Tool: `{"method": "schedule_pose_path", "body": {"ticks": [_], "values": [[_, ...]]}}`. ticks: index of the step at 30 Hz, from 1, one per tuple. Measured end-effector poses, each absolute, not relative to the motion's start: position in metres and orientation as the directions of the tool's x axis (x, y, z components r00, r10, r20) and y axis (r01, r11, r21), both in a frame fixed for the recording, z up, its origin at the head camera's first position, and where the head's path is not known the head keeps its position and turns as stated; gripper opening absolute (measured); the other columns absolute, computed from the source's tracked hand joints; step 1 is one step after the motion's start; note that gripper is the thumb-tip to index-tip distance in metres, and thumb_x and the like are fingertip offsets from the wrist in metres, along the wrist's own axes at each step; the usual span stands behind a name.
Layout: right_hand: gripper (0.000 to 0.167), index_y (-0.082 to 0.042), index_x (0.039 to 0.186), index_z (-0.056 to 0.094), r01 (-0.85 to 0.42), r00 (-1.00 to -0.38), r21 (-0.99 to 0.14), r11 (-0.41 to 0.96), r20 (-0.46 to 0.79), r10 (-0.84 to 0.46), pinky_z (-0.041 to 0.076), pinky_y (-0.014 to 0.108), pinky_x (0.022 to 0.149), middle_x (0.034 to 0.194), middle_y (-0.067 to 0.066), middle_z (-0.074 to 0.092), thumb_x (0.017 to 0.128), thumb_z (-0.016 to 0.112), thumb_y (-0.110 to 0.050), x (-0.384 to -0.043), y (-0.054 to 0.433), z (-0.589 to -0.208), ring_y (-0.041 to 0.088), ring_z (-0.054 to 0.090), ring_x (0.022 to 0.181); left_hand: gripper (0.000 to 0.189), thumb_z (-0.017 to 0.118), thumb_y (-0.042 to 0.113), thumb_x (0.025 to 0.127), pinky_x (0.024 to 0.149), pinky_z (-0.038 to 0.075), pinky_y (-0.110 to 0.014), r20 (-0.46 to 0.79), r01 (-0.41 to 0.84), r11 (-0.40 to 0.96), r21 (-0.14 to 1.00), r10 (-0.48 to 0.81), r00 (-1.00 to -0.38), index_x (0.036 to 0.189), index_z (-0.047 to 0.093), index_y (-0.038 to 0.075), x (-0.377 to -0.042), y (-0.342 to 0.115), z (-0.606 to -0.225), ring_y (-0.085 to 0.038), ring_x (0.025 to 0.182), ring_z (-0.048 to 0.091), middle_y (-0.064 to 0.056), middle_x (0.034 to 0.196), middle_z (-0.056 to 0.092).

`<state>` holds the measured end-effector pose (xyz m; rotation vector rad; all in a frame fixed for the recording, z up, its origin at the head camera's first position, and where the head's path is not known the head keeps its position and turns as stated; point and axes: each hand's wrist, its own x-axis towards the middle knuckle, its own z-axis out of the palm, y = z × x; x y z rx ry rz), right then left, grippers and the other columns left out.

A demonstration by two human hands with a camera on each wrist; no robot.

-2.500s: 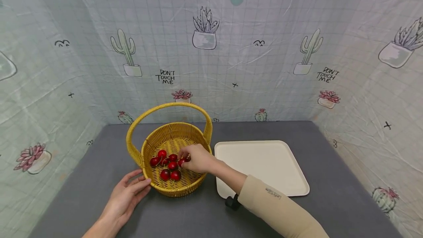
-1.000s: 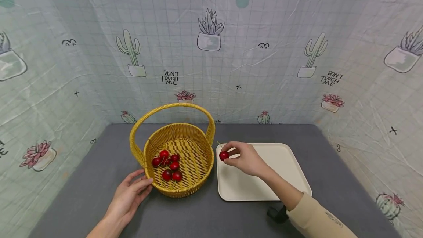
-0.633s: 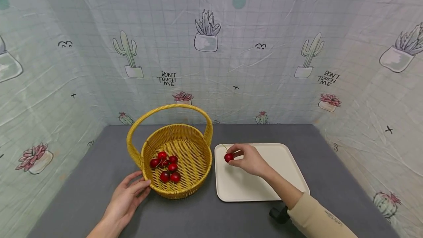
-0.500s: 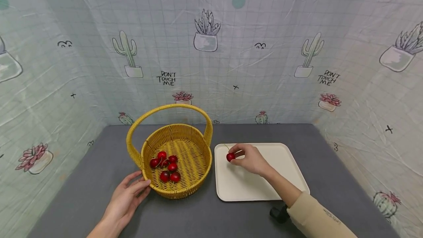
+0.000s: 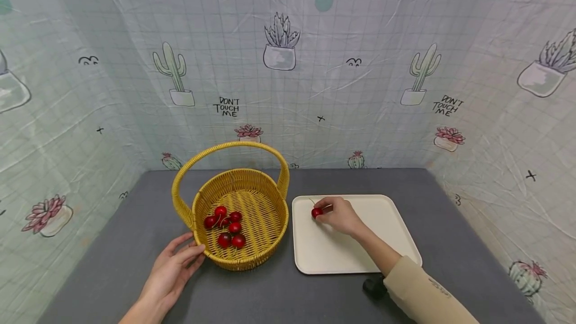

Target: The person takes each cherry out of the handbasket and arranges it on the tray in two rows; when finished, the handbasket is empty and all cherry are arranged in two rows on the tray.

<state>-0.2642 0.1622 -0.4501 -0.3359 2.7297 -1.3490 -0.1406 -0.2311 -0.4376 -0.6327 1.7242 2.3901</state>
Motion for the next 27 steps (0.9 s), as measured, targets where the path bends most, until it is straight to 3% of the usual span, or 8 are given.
{"method": "schedule_pose_path", "body": {"ticks": [14,27], "values": [[0.021,-0.004,0.103,0.076,-0.218,-0.969,-0.728,0.650,0.083,-0.232,0.056,0.033,0.073,0.091,0.003,0.072,0.083,0.083,-0.002,-0.2698,0.1561,-0.4569,0.018,0.069,0.085,0.075,0.070,0.002,0.097,0.098,0.055,-0.033,-0.398,-0.337,-0.336,0.880,-0.131,-0.908,0.155,0.022,0.008,-0.1402,-0.2321,-0.4372,-0.011,0.102,0.065,-0.001,0.116,0.062],[0.027,-0.002,0.106,0.074,-0.228,-0.964,-0.736,0.638,0.078,-0.254,0.058,0.033,0.074,0.098,0.007,0.073,0.081,0.084,-0.003,-0.2712,0.1567,-0.4551,0.021,0.070,0.089,0.075,0.070,0.003,0.098,0.099,0.054,-0.033,-0.404,-0.341,-0.346,0.874,-0.129,-0.905,0.155,0.022,0.009,-0.1410,-0.2322,-0.4386,-0.013,0.104,0.064,-0.002,0.117,0.059]]}}
